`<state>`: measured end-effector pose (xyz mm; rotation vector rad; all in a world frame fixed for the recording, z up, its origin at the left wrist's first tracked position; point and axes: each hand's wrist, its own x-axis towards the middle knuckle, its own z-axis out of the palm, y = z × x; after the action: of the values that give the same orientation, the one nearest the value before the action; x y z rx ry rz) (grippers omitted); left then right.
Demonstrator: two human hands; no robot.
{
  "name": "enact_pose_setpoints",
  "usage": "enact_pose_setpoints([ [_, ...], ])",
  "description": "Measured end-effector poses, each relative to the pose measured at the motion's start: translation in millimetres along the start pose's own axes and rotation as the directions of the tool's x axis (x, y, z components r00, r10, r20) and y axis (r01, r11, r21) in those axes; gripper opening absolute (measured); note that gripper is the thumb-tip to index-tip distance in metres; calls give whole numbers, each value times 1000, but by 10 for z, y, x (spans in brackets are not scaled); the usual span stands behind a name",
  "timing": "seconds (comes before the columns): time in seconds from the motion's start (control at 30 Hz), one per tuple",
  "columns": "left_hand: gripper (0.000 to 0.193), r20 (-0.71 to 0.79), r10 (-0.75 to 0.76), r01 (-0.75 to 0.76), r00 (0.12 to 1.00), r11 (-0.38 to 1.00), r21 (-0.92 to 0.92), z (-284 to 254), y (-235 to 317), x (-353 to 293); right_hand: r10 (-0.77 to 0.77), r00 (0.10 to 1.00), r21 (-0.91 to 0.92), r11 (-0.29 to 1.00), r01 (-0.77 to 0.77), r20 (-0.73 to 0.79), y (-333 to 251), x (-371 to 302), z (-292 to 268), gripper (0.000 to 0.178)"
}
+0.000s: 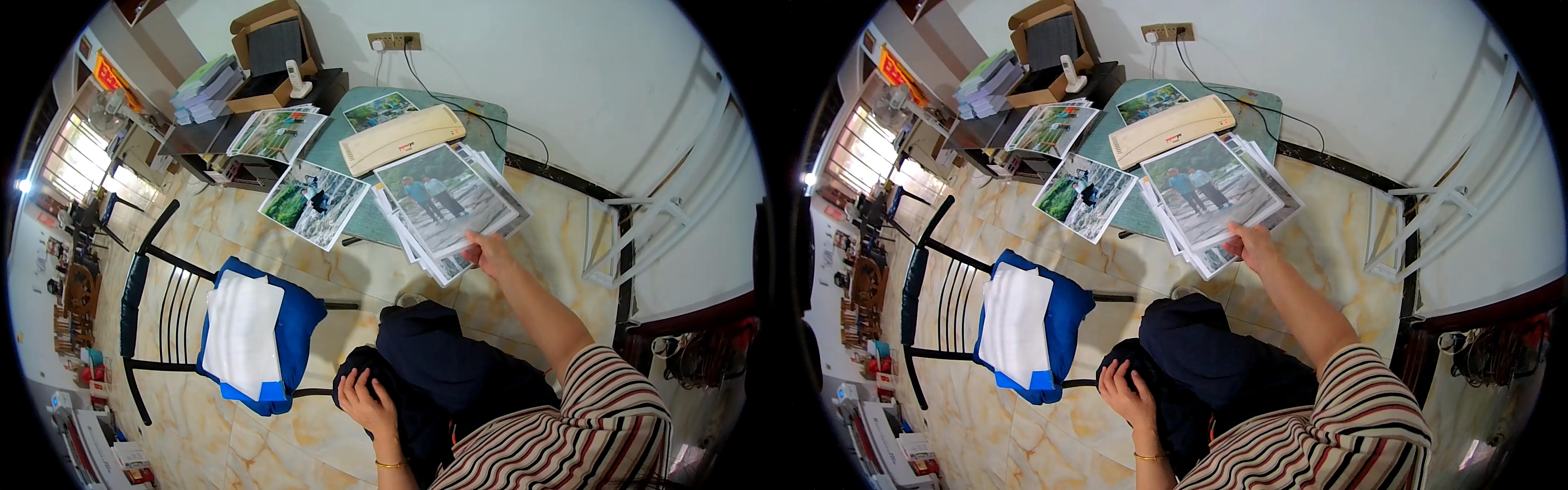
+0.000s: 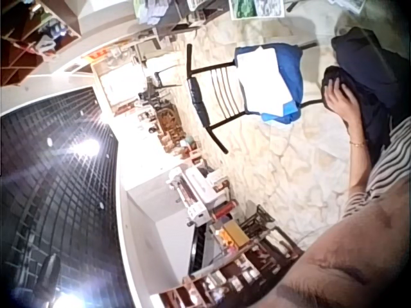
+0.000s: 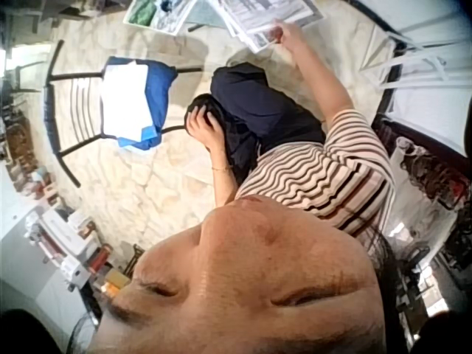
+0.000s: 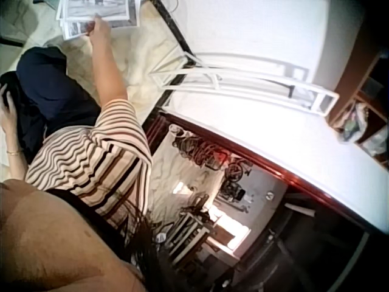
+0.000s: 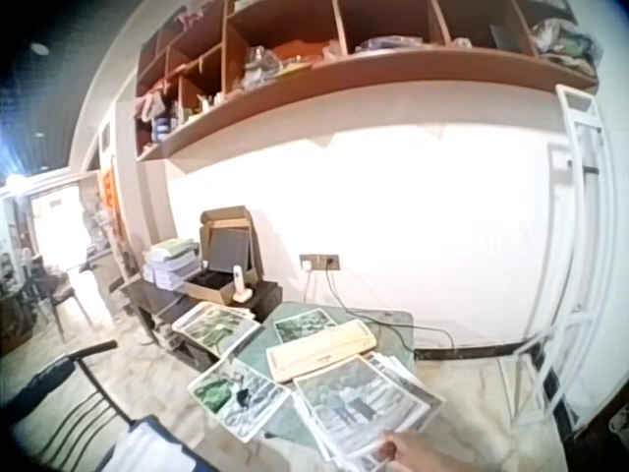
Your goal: The person places printed photographs into clear plastic sleeves one by one. They pick up each photo, slide it into a sleeve, and set the sleeved photo on a stack on the table. The person repeats this process for several photos throughout the clip.
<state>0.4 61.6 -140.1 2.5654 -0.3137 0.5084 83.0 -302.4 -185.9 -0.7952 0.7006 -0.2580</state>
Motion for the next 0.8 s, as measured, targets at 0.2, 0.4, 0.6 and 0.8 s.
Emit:
enact_pose_setpoints([
  [0.2,20,5,-3,2,1000,1000,9,1,7,5,32,999,-6,999,-32,-9,-52,61,30,25],
  [0.4,20,-5,5,-5,1000,1000,11,0,-5,9,4,1000,-5,1000,-4,12,-43,78,120,24],
  [0.6,20,-10,6,-6,1000,1000,4,-2,-2,4,-5,999,14,1000,5,43,-50,123,141,27],
  [0.8,19,-7,2,-2,1000,1000,2,0,1,10,-17,999,40,999,16,36,-50,221,164,31],
])
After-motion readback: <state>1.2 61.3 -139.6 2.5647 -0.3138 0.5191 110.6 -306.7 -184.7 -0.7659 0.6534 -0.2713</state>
